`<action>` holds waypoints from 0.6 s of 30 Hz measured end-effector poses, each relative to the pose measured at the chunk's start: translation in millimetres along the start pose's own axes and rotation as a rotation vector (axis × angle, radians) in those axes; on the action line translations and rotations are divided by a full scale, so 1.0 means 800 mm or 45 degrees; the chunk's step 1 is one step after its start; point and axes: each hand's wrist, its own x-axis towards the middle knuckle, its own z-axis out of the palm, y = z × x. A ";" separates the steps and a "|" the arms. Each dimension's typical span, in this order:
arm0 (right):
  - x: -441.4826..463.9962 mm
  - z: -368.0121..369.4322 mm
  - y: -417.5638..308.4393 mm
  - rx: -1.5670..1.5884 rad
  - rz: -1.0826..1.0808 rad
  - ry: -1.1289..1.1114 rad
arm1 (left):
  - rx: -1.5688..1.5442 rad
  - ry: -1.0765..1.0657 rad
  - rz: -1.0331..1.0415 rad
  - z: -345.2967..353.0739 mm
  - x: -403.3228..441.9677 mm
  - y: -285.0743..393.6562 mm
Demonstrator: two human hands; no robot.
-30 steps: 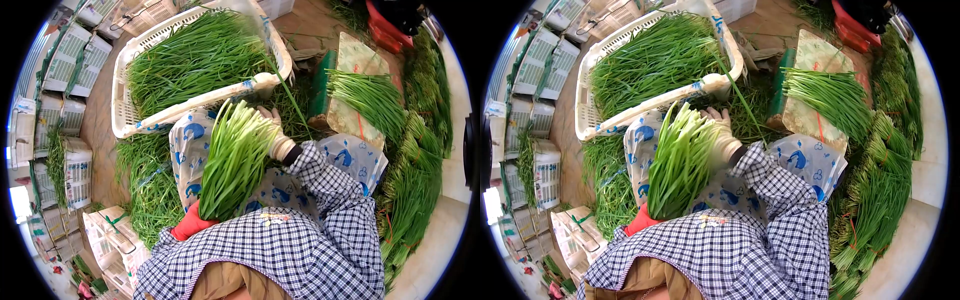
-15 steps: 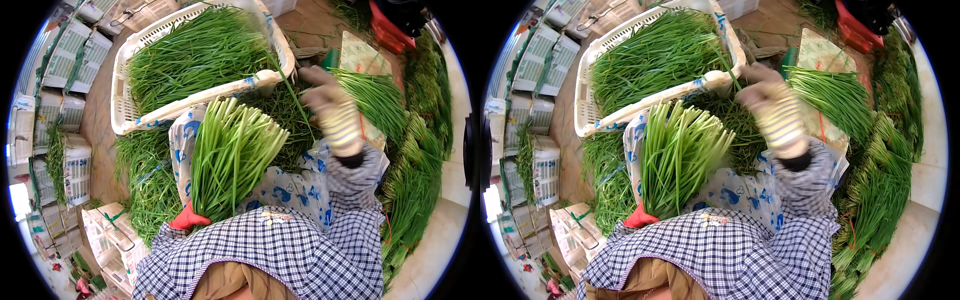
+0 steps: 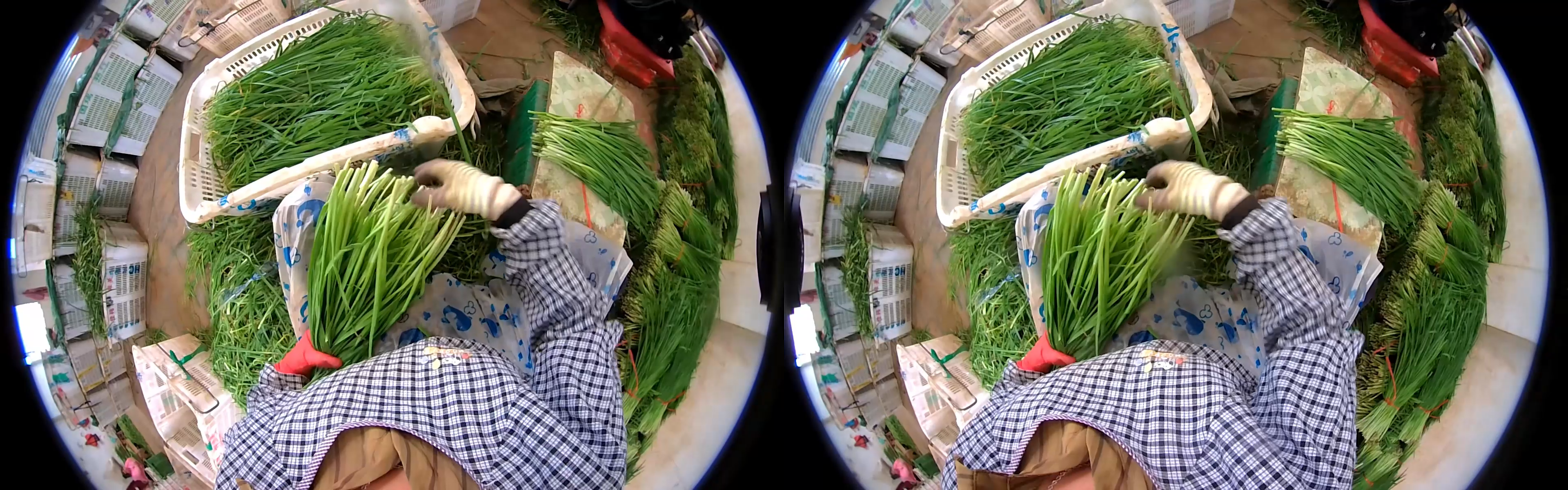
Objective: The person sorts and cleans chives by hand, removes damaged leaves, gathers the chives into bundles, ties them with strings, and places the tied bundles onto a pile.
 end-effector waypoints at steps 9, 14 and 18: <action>0.028 0.030 0.020 0.110 -0.285 -0.050 | -0.029 -0.015 0.058 -0.004 0.005 -0.009; 0.006 0.042 0.014 -0.625 -0.401 0.485 | -0.079 -0.014 0.030 0.000 0.005 -0.001; 0.025 0.048 0.043 -1.134 -0.409 0.695 | -0.105 -0.037 0.032 -0.001 0.004 -0.005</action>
